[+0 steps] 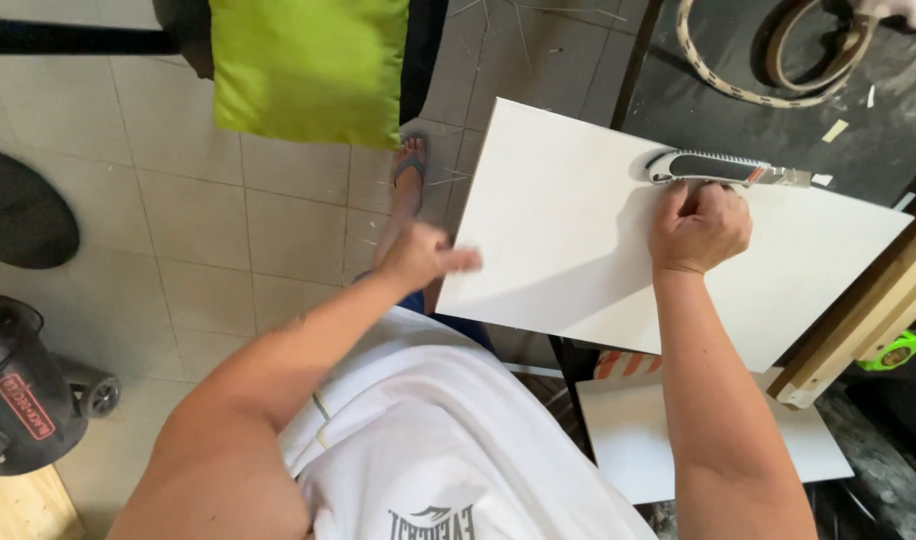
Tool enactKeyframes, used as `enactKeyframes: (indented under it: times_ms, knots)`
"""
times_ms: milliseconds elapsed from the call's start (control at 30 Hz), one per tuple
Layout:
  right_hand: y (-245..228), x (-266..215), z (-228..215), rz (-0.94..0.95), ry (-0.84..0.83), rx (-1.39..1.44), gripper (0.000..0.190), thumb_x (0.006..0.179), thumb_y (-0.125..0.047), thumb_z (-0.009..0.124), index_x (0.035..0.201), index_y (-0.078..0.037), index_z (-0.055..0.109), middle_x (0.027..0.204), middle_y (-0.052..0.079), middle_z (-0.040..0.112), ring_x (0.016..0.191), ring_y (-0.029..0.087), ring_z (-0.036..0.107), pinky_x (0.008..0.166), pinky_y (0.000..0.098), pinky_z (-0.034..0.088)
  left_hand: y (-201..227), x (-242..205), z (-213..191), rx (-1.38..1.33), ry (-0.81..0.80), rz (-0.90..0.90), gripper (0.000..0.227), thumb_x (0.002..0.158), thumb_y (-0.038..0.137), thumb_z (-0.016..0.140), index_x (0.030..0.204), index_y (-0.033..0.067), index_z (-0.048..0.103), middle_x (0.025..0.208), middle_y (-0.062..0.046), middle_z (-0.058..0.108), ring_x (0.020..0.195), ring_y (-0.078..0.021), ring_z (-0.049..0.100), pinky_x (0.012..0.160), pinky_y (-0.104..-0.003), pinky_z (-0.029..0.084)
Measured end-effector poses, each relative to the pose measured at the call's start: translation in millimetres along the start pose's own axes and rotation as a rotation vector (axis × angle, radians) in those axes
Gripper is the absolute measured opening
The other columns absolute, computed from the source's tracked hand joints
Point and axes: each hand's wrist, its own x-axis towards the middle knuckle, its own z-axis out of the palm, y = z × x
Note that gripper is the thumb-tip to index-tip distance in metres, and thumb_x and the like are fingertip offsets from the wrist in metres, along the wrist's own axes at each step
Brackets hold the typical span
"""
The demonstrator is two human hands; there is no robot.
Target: The person irons a fabric covering over a wooden frame, trims the excess fabric with a utility knife, and uses a piece of wood to smooth the edges of the panel.
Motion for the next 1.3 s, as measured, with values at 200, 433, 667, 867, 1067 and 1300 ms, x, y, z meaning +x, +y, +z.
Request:
enactKeyframes:
  times_ms: [200, 433, 667, 867, 1067, 1300]
  knots:
    - [-6.3, -1.7, -2.6, -0.018, 0.015, 0.021, 0.044, 0.094, -0.042, 0.079, 0.068, -0.02, 0.05, 0.066, 0.006, 0.049, 0.067, 0.031, 0.061, 0.066, 0.039, 0.05, 16.3, 80.9, -17.0, -0.033, 0.082, 0.091, 0.074, 0.084, 0.069, 0.088, 0.054, 0.0101, 0.055, 0.047, -0.011, 0.055, 0.045, -0.0245, 0.056, 0.049, -0.037, 0.041]
    - [-18.7, 10.7, -10.0, 0.052, 0.014, -0.018, 0.045, 0.092, -0.028, 0.075, 0.067, -0.017, 0.039, 0.064, -0.002, 0.047, 0.063, 0.022, 0.048, 0.055, 0.0387, 0.033, -29.1, -32.1, 28.3, 0.103, -0.049, -0.059, 0.077, 0.079, 0.075, 0.079, 0.053, 0.0125, 0.043, 0.05, 0.001, 0.038, 0.05, -0.0127, 0.033, 0.055, -0.038, 0.032]
    - [-9.8, 10.8, -7.4, 0.027, 0.036, -0.025, 0.043, 0.095, -0.029, 0.074, 0.068, -0.018, 0.043, 0.064, -0.002, 0.048, 0.062, 0.021, 0.05, 0.055, 0.039, 0.035, 9.2, 91.9, -8.1, 0.072, 0.182, 0.279, 0.077, 0.095, 0.084, 0.05, 0.053, 0.0197, 0.043, 0.045, 0.008, 0.035, 0.037, -0.0063, 0.031, 0.037, -0.026, 0.025]
    - [-11.8, 11.7, -8.4, 0.051, 0.019, -0.022, 0.047, 0.101, -0.034, 0.072, 0.068, -0.018, 0.043, 0.064, -0.003, 0.047, 0.062, 0.019, 0.05, 0.055, 0.0381, 0.034, -30.3, -75.8, 29.7, 0.097, 0.023, 0.009, 0.079, 0.075, 0.071, 0.086, 0.048, 0.0123, 0.041, 0.047, 0.002, 0.032, 0.053, -0.0117, 0.028, 0.053, -0.039, 0.026]
    - [-12.6, 12.7, -7.5, 0.038, 0.038, -0.021, 0.045, 0.1, -0.036, 0.073, 0.069, -0.019, 0.045, 0.066, -0.003, 0.05, 0.064, 0.02, 0.053, 0.055, 0.0388, 0.037, 5.5, 54.8, 2.8, 0.034, 0.178, 0.044, 0.083, 0.083, 0.087, 0.066, 0.052, 0.0194, 0.029, 0.047, 0.008, 0.028, 0.046, -0.0073, 0.025, 0.045, -0.032, 0.021]
    - [-10.9, 12.0, -7.6, 0.042, 0.026, -0.021, 0.042, 0.098, -0.034, 0.073, 0.069, -0.019, 0.047, 0.066, -0.003, 0.051, 0.063, 0.019, 0.054, 0.054, 0.0388, 0.038, -20.8, -72.1, 29.4, -0.023, 0.064, -0.074, 0.081, 0.075, 0.059, 0.095, 0.052, 0.0114, 0.033, 0.054, 0.005, 0.024, 0.06, -0.0105, 0.023, 0.052, -0.038, 0.021]
